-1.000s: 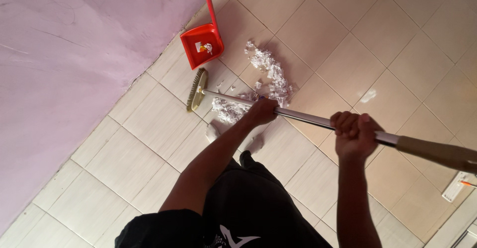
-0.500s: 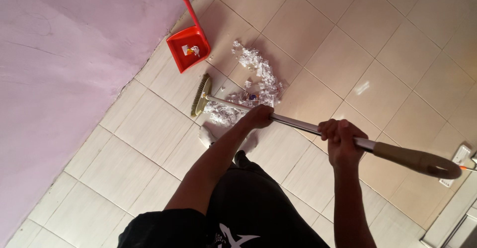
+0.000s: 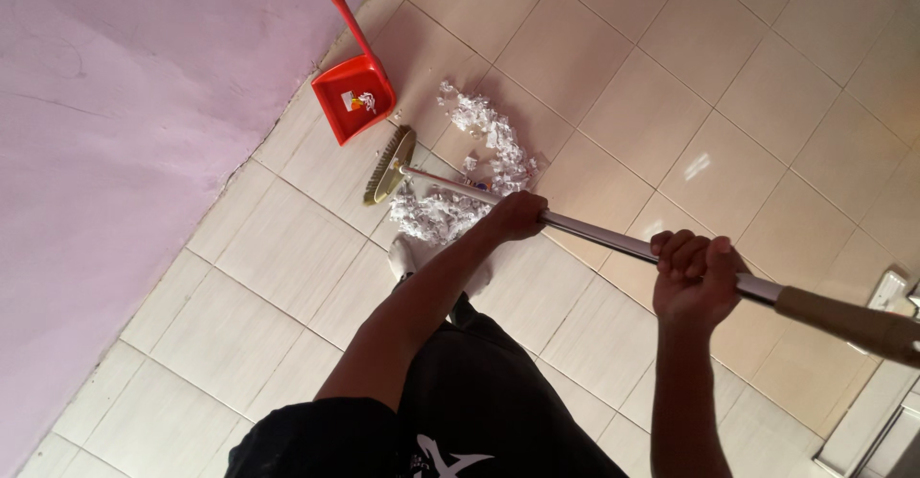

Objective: The person sweeps a pile of white debris on a tiled floor using a broom. They gather the debris into a pile and then sweep it into a red dustpan.

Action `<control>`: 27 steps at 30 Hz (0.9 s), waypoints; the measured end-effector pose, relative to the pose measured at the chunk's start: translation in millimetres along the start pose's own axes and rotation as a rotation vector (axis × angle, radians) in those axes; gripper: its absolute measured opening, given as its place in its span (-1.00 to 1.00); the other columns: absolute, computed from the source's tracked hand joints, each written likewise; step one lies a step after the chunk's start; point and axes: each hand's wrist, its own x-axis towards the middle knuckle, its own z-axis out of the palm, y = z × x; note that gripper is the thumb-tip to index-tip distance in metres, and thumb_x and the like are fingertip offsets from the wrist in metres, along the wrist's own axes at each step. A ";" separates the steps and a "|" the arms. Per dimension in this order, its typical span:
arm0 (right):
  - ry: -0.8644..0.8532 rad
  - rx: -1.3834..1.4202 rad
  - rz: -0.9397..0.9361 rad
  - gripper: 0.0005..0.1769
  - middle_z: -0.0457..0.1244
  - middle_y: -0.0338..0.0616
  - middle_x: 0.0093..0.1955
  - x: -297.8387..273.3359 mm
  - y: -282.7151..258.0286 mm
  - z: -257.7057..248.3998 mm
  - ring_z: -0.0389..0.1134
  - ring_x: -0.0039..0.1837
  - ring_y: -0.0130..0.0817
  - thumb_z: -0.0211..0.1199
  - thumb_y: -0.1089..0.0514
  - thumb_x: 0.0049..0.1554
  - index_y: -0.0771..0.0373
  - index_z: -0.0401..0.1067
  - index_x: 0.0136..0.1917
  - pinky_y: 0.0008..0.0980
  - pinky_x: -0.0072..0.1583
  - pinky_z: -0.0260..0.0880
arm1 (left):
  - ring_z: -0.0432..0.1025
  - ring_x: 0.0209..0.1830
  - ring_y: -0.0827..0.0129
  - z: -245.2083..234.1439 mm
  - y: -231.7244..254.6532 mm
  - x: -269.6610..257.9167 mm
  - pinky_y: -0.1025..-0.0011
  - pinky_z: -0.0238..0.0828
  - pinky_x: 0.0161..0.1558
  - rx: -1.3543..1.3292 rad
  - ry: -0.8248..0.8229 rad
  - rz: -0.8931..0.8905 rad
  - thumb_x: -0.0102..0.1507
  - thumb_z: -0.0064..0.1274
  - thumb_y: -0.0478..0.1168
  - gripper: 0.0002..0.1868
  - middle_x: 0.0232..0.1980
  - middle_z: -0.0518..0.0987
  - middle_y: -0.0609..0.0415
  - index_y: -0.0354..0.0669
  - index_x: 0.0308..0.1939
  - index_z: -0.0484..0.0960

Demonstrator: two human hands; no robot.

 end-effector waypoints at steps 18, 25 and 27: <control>0.046 -0.122 0.056 -0.48 0.07 -0.15 -0.41 -30.1 45.7 100.2 0.18 -0.23 -0.28 -0.03 0.21 0.45 0.22 0.12 -0.39 -0.11 0.07 0.37 | 0.52 -0.32 -0.09 -16.9 -101.4 -22.0 0.03 0.45 -0.26 -0.061 0.025 0.153 0.12 0.14 -0.18 -0.83 -0.42 0.58 -0.15 -0.20 -0.49 0.59; 0.051 -0.198 0.022 -0.45 0.03 -0.17 -0.45 -28.0 31.4 130.0 0.16 -0.31 -0.29 -0.01 0.21 0.46 0.23 0.16 -0.40 -0.13 -0.08 0.34 | 0.51 -0.37 -0.08 -47.6 -79.9 -40.8 0.03 0.44 -0.26 -0.117 0.029 0.146 0.11 0.15 -0.18 -0.78 -0.47 0.55 -0.15 -0.20 -0.55 0.52; 0.031 -0.178 -0.009 -0.48 0.07 -0.12 -0.43 -22.9 27.2 135.4 0.19 -0.27 -0.25 -0.01 0.15 0.47 0.20 0.16 -0.37 -0.12 0.01 0.37 | 0.51 -0.41 -0.08 -70.3 -69.0 -39.5 0.03 0.44 -0.28 -0.103 -0.050 0.100 0.14 0.14 -0.16 -0.76 -0.48 0.55 -0.16 -0.21 -0.55 0.52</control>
